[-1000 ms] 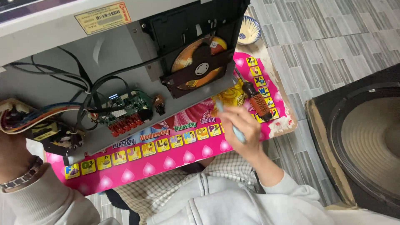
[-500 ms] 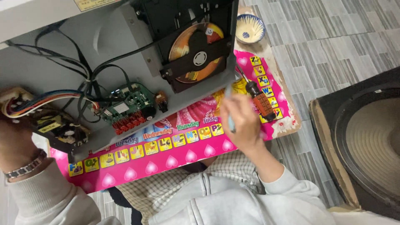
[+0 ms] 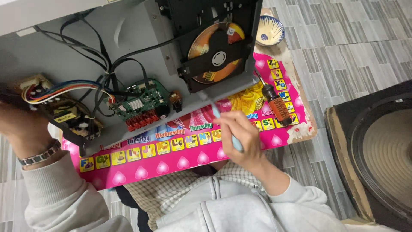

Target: Repairing and cleaning the internal components of a DVD player using a screwdriver and a brush

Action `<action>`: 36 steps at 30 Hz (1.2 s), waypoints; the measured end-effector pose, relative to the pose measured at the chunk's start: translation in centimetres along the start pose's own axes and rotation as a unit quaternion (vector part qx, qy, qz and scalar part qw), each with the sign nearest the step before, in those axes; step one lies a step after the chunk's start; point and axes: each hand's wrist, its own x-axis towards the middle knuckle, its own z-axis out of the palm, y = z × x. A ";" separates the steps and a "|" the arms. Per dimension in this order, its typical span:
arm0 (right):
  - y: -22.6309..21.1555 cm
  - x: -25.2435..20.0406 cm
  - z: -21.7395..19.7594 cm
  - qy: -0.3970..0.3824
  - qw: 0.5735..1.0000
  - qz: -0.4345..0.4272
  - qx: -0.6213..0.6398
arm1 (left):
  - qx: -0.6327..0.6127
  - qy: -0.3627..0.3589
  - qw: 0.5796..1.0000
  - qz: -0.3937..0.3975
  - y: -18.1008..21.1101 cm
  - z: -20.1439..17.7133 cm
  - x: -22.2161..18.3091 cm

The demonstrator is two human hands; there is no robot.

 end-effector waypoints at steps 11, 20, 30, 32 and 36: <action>2.9 0.0 2.0 0.037 0.951 -0.038 -0.304 | -0.205 0.056 0.970 -0.119 3.1 1.9 1.3; -0.2 -2.8 4.0 -0.035 0.993 -0.088 -0.066 | -0.207 0.062 0.975 -0.051 4.6 2.7 1.3; 2.6 0.9 -2.6 -0.064 0.986 0.108 0.114 | -0.170 0.052 0.984 0.012 6.0 2.9 1.4; 2.9 1.1 -1.9 -0.084 0.983 0.104 0.127 | -0.166 0.047 0.985 0.021 5.8 2.7 1.3; 3.7 1.3 -2.9 -0.125 0.977 0.084 0.149 | -0.213 0.049 0.976 0.006 6.3 3.1 1.2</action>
